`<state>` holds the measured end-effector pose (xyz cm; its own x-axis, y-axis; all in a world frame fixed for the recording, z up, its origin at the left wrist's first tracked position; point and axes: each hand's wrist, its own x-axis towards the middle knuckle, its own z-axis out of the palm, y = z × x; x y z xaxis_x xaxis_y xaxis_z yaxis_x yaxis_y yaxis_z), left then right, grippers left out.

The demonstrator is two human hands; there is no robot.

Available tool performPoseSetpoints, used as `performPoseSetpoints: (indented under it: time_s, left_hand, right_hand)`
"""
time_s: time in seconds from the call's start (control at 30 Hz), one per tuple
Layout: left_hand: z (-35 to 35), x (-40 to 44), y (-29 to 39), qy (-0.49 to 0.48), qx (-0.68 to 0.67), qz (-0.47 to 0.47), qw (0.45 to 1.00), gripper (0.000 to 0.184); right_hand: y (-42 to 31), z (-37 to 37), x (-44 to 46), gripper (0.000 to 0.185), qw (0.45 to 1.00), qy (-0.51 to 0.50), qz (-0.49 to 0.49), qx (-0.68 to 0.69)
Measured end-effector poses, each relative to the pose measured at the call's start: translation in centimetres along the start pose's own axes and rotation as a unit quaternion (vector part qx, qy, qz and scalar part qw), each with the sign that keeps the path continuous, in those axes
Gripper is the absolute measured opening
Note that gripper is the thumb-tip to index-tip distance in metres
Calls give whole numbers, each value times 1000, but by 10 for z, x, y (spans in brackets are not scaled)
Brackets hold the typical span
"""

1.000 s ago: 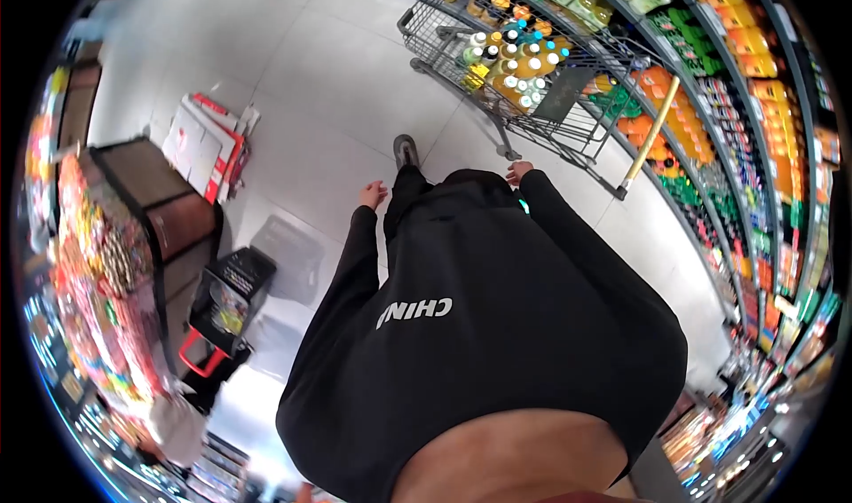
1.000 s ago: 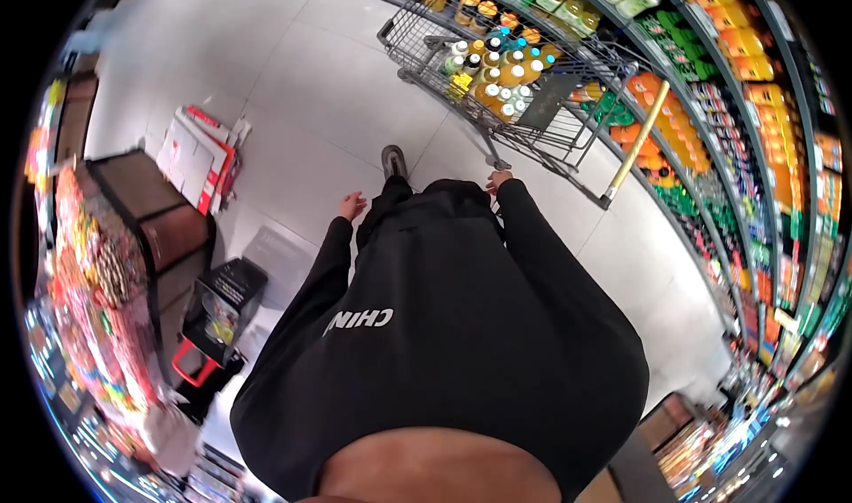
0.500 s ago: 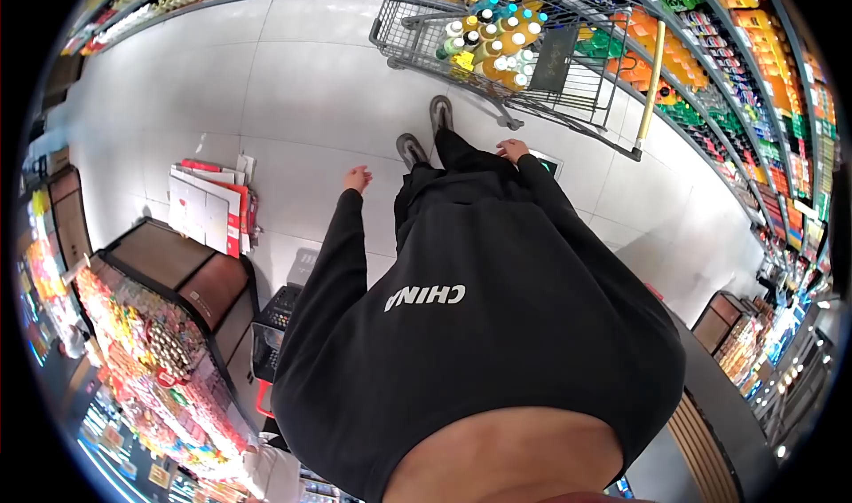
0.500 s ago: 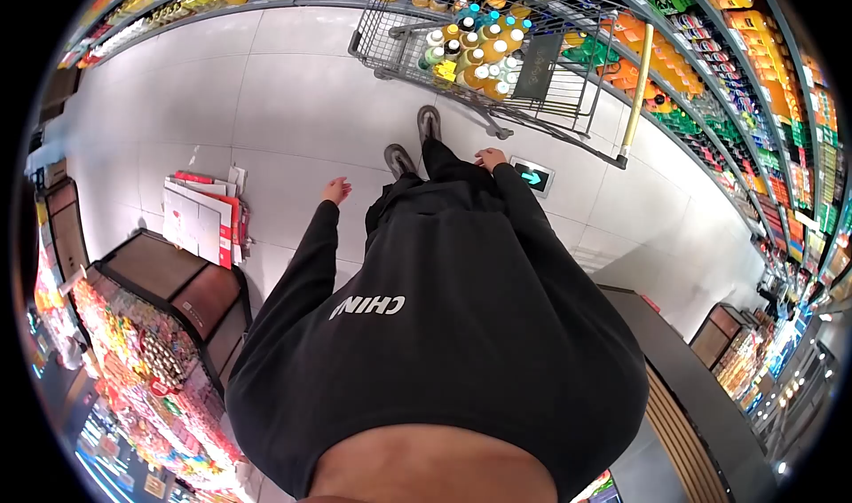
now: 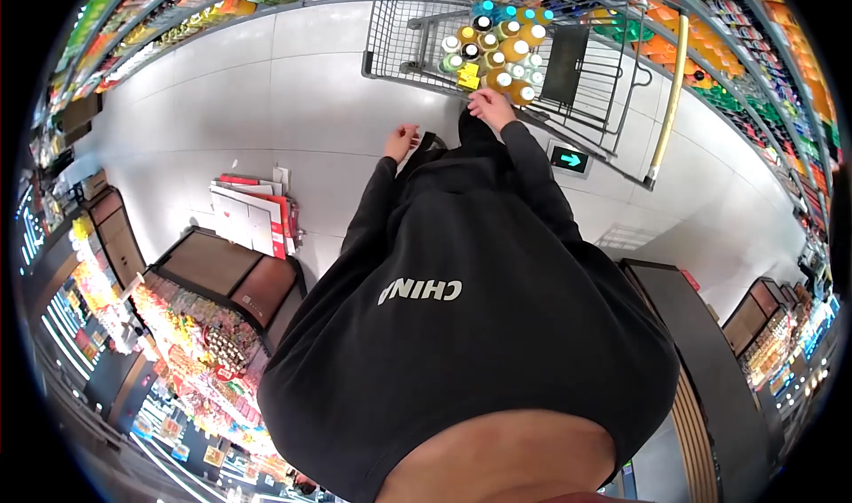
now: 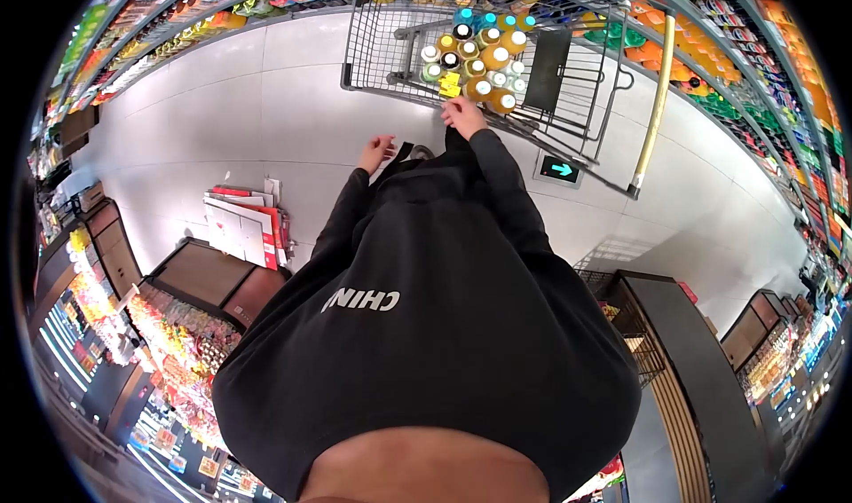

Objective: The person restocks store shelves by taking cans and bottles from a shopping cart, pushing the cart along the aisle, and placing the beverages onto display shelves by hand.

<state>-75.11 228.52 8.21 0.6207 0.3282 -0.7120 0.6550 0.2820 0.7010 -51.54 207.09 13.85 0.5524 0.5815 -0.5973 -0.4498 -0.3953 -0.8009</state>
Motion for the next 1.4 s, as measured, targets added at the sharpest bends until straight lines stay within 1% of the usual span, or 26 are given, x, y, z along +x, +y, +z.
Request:
performPoseSetpoints:
  time_s: [0.07, 0.13, 0.17, 0.2, 0.27, 0.3, 0.33, 0.4, 0.43, 0.47, 0.53, 0.57, 0.63, 0.67, 0.7, 0.73, 0.77, 0.8, 0.87, 0.93, 0.97, 1.07, 1.1, 1.27, 1.3, 1.4]
  left_hand:
    - [-8, 10, 40, 24, 6, 8, 1000, 34]
    - [-13, 18, 78, 54, 11, 19, 998, 33]
    - [-8, 23, 95, 72, 10, 28, 997, 33]
    - [-4, 29, 107, 88, 12, 35, 995, 33]
    - [3, 54, 120, 69, 12, 46, 996, 31]
    - [6, 73, 115, 60, 21, 60, 996, 28]
    - [10, 88, 115, 57, 61, 66, 994, 25]
    - [12, 122, 100, 39, 140, 67, 987, 25]
    - [11, 135, 98, 40, 224, 50, 973, 28]
    - [11, 148, 95, 57, 337, 35, 939, 29]
    - [19, 165, 105, 108, 524, 18, 844, 28]
    - [23, 177, 109, 90, 509, 39, 855, 27]
    - [33, 217, 118, 24, 572, 64, 817, 26]
    - [33, 216, 112, -11, 600, 61, 797, 25]
    - [34, 215, 111, -17, 573, 49, 818, 26]
    - [36, 230, 110, -17, 545, 51, 837, 28]
    - [37, 238, 107, -27, 506, 52, 861, 30]
    - [39, 244, 104, -54, 505, 32, 861, 33]
    - [38, 274, 62, -70, 542, 111, 830, 39]
    - [47, 277, 62, -86, 539, 131, 828, 44]
    - [51, 276, 65, -92, 537, 140, 827, 47]
    - [57, 288, 53, -100, 551, 126, 819, 58]
    - [61, 289, 52, -92, 540, 123, 827, 63]
    - [67, 276, 66, -90, 578, 131, 801, 64]
    - [65, 271, 70, -94, 581, 139, 797, 64]
    - [59, 251, 90, -114, 544, 177, 812, 62]
  right_hand:
    - [-3, 3, 34, 24, 999, 29, 23, 12]
    - [27, 3, 83, 26, 993, 56, -39, -93]
    - [30, 3, 100, 37, 987, 58, -35, -146]
    - [19, 2, 107, 50, 986, 26, 41, -159]
    - [-1, 3, 114, 56, 972, 24, 104, -207]
    - [21, 4, 138, 66, 971, -17, 133, -198]
    - [22, 8, 141, 68, 956, -7, 128, -263]
    - [42, 17, 163, 74, 947, -49, 163, -273]
    - [46, 25, 165, 78, 947, -38, 187, -257]
    - [51, 32, 168, 84, 941, -38, 207, -265]
    - [59, 46, 169, 86, 958, 1, 209, -195]
    - [62, 51, 172, 91, 963, 22, 191, -187]
    - [80, 63, 194, 90, 973, 119, 145, -136]
    - [94, 80, 187, 90, 973, 155, 133, -111]
    - [100, 84, 190, 92, 976, 167, 132, -36]
    - [90, 87, 185, 94, 968, 207, 144, -14]
    - [78, 87, 184, 93, 962, 220, 154, -40]
    - [69, 88, 180, 92, 956, 231, 168, -65]
    - [65, 84, 182, 85, 956, 249, 150, -46]
    - [64, 82, 182, 81, 957, 263, 115, -29]
    - [59, 82, 181, 77, 956, 267, 117, -30]
    - [51, 84, 181, 75, 954, 274, 110, -47]
    - [51, 85, 178, 74, 955, 267, 118, -54]
    - [44, 76, 164, 68, 962, 228, 123, -88]
    - [43, 77, 161, 63, 958, 258, 98, -85]
    - [36, 66, 147, 61, 967, 232, 106, -23]
